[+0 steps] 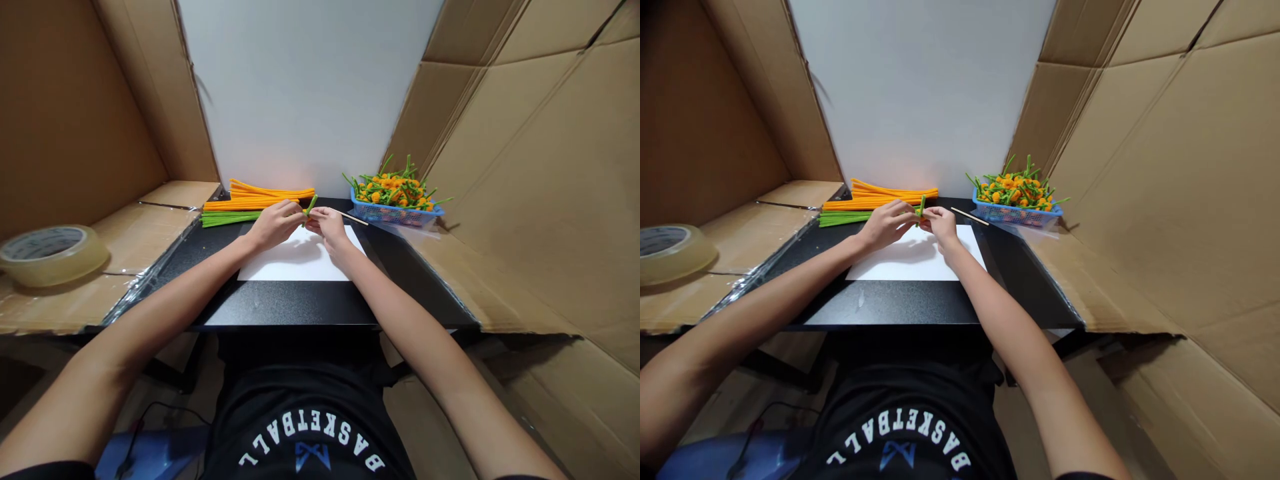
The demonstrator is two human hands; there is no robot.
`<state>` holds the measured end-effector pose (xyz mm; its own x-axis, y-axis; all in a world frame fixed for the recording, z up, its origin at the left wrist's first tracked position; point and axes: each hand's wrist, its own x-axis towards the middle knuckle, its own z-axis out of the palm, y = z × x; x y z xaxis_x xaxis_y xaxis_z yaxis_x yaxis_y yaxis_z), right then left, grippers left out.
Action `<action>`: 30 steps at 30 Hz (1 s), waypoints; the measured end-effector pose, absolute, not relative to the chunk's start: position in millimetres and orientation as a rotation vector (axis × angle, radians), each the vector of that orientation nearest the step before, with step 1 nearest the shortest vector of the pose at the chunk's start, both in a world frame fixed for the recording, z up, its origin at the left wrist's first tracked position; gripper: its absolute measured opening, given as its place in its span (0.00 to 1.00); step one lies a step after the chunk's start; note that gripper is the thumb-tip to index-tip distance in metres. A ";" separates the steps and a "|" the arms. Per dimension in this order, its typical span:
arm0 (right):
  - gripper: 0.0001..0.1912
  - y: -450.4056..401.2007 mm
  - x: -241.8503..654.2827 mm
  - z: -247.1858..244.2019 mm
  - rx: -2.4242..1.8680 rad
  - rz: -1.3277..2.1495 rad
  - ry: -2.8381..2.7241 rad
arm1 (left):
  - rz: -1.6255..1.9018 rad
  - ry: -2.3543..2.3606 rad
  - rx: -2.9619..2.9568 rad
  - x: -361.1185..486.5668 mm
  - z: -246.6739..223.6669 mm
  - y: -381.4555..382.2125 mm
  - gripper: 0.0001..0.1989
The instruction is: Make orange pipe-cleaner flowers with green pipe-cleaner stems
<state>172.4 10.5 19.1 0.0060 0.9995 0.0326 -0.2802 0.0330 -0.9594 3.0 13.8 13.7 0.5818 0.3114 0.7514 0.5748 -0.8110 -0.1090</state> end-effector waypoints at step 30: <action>0.05 20.3 176.3 11.3 -0.779 1.273 -1.231 | -1.459 -1.149 -2.500 0.3 16.0 19.0 0.10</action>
<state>176.3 20.3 11.3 -0.1363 0.9623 0.2356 -0.2674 0.1932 -0.9440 0.3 19.0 16.0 0.2889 0.5797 0.7619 0.6047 -0.7275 0.3242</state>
